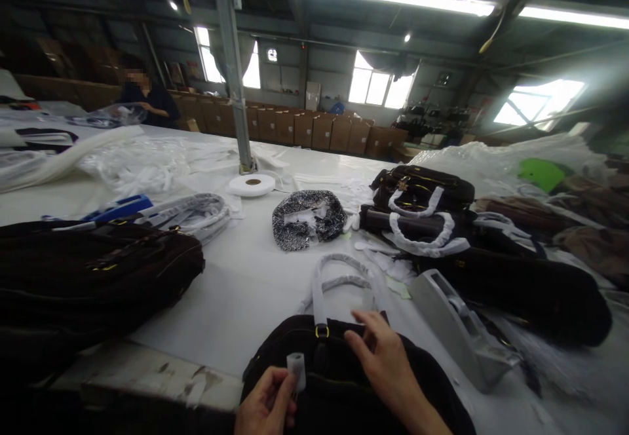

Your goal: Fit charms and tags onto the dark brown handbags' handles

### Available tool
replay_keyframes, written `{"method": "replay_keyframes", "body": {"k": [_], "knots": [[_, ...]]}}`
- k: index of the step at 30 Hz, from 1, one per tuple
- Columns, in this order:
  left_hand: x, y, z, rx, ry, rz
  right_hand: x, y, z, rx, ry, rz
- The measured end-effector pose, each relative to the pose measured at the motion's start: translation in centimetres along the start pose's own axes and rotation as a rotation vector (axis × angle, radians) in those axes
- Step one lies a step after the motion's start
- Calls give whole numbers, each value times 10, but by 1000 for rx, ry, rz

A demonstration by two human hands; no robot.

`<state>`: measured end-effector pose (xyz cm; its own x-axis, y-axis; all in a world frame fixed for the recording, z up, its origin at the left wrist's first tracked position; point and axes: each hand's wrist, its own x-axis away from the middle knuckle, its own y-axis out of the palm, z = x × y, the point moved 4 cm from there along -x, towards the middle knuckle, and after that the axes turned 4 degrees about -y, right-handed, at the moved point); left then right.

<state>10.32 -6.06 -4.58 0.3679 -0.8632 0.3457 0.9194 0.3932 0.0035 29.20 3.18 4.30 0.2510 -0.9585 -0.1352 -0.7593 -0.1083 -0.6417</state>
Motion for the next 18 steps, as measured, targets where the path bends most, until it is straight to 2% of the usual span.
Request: {"method": "replay_keyframes", "body": {"k": [3, 5, 8, 12, 18], "knots": [[0, 0, 2, -37, 35, -53, 9, 36, -23, -291, -15, -312], [0, -1, 2, -70, 70, -84, 12, 56, -35, -359, -46, -391], [1, -3, 1, -98, 94, -63, 11, 74, -38, -356, -81, -400], [2, -7, 3, -95, 111, -31, 6, 80, -32, -377, -68, -405], [1, -14, -2, -264, -1, -186, 6, 74, -42, -419, -124, -444]]}}
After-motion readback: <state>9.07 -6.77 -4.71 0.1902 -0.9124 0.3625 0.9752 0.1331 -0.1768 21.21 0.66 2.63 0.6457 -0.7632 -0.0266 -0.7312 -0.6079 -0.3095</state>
